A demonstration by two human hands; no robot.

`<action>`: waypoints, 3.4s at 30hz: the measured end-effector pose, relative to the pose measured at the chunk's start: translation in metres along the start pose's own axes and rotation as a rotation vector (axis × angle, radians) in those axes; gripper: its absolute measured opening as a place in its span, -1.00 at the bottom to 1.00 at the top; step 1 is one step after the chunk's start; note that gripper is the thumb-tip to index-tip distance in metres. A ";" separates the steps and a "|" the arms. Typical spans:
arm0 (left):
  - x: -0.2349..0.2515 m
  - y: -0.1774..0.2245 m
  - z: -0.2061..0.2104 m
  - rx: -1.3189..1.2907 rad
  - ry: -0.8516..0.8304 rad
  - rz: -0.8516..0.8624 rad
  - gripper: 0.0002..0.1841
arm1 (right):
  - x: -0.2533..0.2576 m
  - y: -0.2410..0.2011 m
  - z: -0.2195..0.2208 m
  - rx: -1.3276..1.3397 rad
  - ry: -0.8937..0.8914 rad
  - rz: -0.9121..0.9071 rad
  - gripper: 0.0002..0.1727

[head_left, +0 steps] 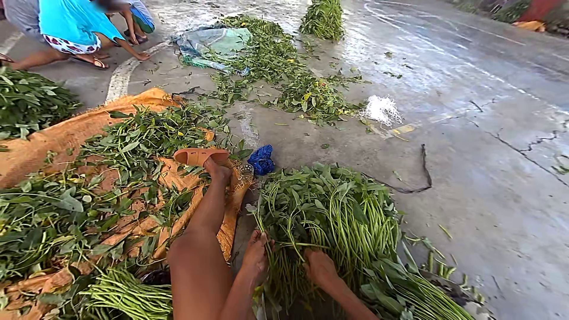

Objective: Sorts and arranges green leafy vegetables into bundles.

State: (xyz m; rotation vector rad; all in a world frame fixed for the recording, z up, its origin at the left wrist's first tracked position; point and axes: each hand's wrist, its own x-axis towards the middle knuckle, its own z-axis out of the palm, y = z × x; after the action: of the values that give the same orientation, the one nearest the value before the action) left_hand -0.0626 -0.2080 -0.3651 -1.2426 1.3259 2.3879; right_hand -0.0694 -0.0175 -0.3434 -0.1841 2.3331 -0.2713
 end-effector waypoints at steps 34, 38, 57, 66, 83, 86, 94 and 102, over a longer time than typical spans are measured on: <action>-0.010 -0.002 -0.001 -0.140 -0.051 0.149 -0.72 | -0.026 -0.037 -0.003 0.020 0.344 -0.443 -0.64; -0.004 0.005 -0.007 -0.116 -0.106 0.061 -0.75 | -0.018 -0.027 0.011 -0.072 0.607 -0.611 -0.70; -0.030 -0.022 0.008 0.261 -0.464 0.057 -0.71 | 0.002 -0.033 -0.005 1.445 0.159 -0.043 -0.66; -0.037 -0.009 0.004 -0.035 -0.576 -0.198 -0.80 | 0.003 0.002 -0.021 0.724 0.258 0.055 -0.24; -0.021 -0.014 0.007 -0.094 -0.349 0.365 -0.83 | -0.014 -0.009 -0.024 0.350 0.244 -0.154 -0.66; -0.020 -0.018 0.010 -0.080 -0.259 0.456 -0.82 | -0.021 -0.019 -0.018 0.279 0.190 -0.174 -0.66; -0.024 -0.017 0.009 0.031 -0.283 0.291 -0.74 | -0.024 -0.023 -0.010 0.083 0.091 -0.333 -0.65; -0.021 -0.009 0.008 -0.048 -0.276 0.138 -0.81 | -0.012 0.026 -0.077 0.069 0.355 0.243 -0.39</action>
State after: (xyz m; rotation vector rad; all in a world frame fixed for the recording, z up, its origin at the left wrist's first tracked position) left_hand -0.0491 -0.1913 -0.3533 -0.8156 1.3126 2.5826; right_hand -0.1178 0.0209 -0.2893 0.1981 2.6599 -0.2804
